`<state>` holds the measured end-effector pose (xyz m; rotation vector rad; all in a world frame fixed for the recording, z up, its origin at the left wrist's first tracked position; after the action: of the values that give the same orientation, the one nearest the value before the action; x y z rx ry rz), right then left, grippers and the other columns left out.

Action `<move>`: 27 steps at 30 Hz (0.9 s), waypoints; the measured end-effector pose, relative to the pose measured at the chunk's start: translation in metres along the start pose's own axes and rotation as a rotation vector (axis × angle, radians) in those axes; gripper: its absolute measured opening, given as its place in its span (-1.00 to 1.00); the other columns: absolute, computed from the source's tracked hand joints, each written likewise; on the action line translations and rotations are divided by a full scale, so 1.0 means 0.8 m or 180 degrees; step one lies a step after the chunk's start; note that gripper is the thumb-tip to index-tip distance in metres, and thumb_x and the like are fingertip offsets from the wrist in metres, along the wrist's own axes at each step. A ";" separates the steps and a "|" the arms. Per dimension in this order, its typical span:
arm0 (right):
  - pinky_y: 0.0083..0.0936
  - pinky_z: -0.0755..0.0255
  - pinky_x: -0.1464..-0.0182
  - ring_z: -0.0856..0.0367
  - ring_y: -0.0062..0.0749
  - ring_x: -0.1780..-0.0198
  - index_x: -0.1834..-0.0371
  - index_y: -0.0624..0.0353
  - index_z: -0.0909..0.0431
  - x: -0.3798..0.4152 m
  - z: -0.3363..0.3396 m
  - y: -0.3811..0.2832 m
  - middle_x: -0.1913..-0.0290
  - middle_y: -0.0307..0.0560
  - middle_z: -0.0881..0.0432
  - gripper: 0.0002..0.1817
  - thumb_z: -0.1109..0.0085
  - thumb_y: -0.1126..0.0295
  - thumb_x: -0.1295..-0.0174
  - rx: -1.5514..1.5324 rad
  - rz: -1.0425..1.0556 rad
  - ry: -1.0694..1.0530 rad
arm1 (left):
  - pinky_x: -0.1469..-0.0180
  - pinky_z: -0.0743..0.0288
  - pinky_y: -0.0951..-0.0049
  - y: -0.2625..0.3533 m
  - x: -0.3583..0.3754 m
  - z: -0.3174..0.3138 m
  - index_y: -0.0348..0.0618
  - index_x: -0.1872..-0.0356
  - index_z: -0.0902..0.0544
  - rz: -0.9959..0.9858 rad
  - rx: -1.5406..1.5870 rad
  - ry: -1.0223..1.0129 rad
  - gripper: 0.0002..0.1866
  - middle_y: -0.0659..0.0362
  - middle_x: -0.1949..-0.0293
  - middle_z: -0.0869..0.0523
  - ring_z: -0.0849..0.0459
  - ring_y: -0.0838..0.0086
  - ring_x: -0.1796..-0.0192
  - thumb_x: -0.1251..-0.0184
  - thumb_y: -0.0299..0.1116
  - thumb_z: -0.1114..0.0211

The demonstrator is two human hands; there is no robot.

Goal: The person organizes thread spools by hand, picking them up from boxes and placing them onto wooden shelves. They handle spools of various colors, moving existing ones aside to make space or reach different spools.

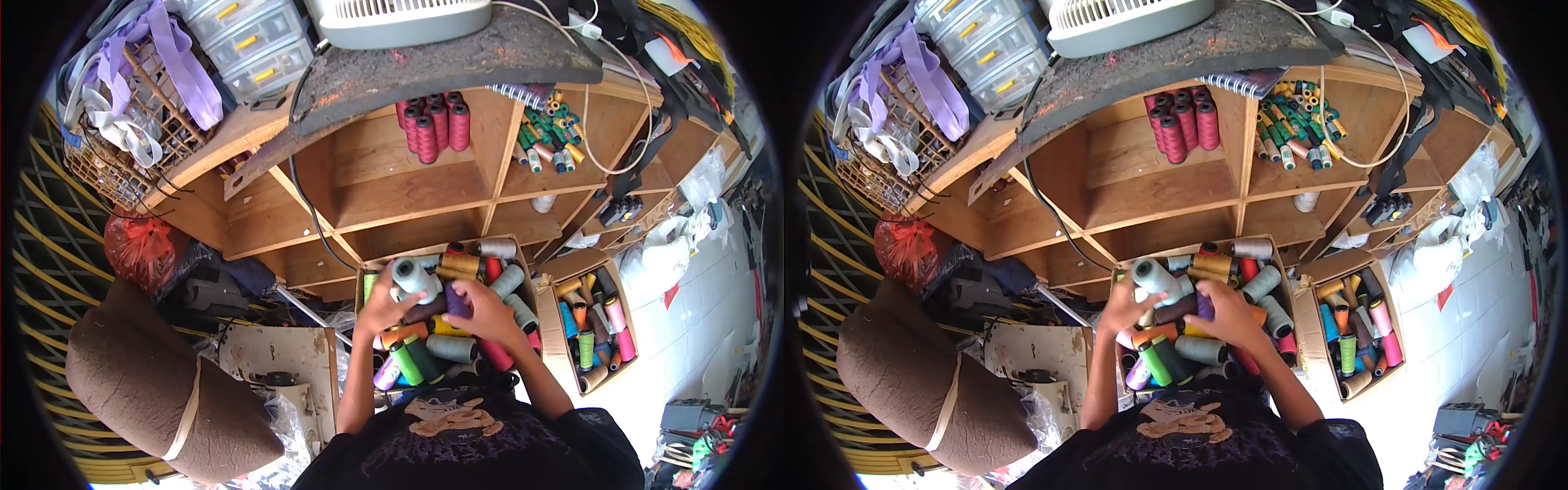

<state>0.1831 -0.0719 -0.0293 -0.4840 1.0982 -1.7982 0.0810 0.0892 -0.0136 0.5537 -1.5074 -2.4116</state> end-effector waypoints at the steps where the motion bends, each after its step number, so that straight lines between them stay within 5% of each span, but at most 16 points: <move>1: -0.15 -0.38 -0.08 -0.54 0.03 -0.02 -0.14 0.04 -0.41 0.011 -0.008 0.008 0.13 0.08 -0.55 -0.33 -0.44 0.03 0.00 0.0449 -0.0085 -0.0428 | -0.04 -0.56 0.35 0.015 -0.013 0.021 -0.32 -0.15 -0.44 0.0066 0.0130 0.0261 -0.41 0.01 0.06 -0.67 -0.68 0.36 0.04 -0.12 -0.38 -0.49; 3: -0.11 -0.38 -0.09 -0.53 0.07 -0.02 -0.16 0.03 -0.39 0.039 -0.028 0.026 0.13 0.11 -0.54 -0.30 -0.44 0.01 0.01 0.1354 -0.0263 -0.1298 | 0.00 -0.60 0.34 0.036 -0.044 0.060 -0.34 -0.13 -0.44 -0.0138 0.0096 0.0741 -0.43 0.03 0.08 -0.67 -0.69 0.40 0.06 -0.12 -0.40 -0.49; 6: -0.04 -0.40 -0.05 -0.53 0.14 -0.01 -0.18 0.02 -0.35 0.067 -0.040 0.030 0.13 0.14 -0.53 -0.27 -0.44 -0.01 0.02 0.1635 0.0141 -0.0588 | 0.00 -0.60 0.35 0.062 -0.102 0.110 -0.32 -0.08 -0.45 -0.0521 0.0067 0.1540 -0.49 0.05 0.11 -0.67 -0.68 0.41 0.06 -0.15 -0.44 -0.47; 10: 0.04 -0.43 0.00 -0.56 0.21 0.01 -0.26 0.02 -0.28 0.076 -0.050 0.044 0.07 0.20 -0.54 -0.19 -0.45 0.01 0.03 0.1317 -0.0301 -0.0794 | 0.07 -0.53 0.34 -0.001 -0.199 0.166 -0.34 -0.04 -0.47 -0.0500 -0.0057 0.2324 -0.39 0.03 0.12 -0.60 -0.64 0.34 0.11 -0.07 -0.22 -0.56; 11: 0.04 -0.45 0.01 -0.57 0.22 0.02 -0.29 0.01 -0.26 0.078 -0.051 0.043 0.04 0.22 -0.54 -0.17 -0.45 0.02 0.03 0.1263 -0.0491 -0.0957 | 0.07 -0.54 0.44 -0.014 -0.224 0.177 -0.31 -0.04 -0.45 -0.0314 -0.0621 0.2367 -0.46 0.09 0.13 -0.67 -0.65 0.47 0.14 -0.13 -0.32 -0.52; 13: 0.00 -0.46 0.00 -0.58 0.25 0.02 -0.35 -0.01 -0.21 0.084 -0.059 0.046 -0.02 0.27 -0.53 -0.15 -0.44 0.05 0.00 0.1052 -0.0702 -0.1173 | 0.02 -0.53 0.35 -0.013 -0.258 0.187 -0.31 -0.03 -0.49 -0.0470 -0.1232 0.2506 -0.40 0.08 0.13 -0.70 -0.67 0.38 0.13 -0.01 -0.28 -0.58; 19: -0.12 -0.46 -0.02 -0.57 0.22 0.01 -0.42 -0.02 -0.14 0.100 -0.061 0.048 -0.01 0.32 -0.54 -0.14 -0.40 0.08 -0.08 0.0572 -0.0658 -0.0954 | -0.09 -0.49 0.27 -0.121 -0.372 0.213 -0.27 -0.07 -0.52 -0.0318 -0.0706 0.2052 -0.35 -0.01 0.04 -0.69 -0.65 0.20 0.03 0.06 -0.22 -0.58; 27: -0.17 -0.47 -0.03 -0.49 0.16 -0.02 -0.13 0.17 -0.33 0.106 -0.008 0.023 0.01 0.18 -0.36 -0.31 -0.49 0.21 0.02 0.0178 -0.0804 -0.0309 | -0.12 -0.49 0.18 -0.153 -0.390 0.242 -0.22 -0.16 -0.50 -0.0334 -0.1635 0.2791 -0.28 -0.09 0.03 -0.69 -0.63 0.04 -0.07 0.05 -0.10 -0.53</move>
<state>0.1475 -0.1451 -0.0594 -0.6942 0.9506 -1.9954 0.2752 0.4228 0.0110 1.3304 -0.4890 -2.0266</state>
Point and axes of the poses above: each hand's wrist, its own x-axis away from the middle knuckle, its own z-axis out of the back of the hand, y = z × x, the point moved 8 cm from there along -x, towards the middle knuckle
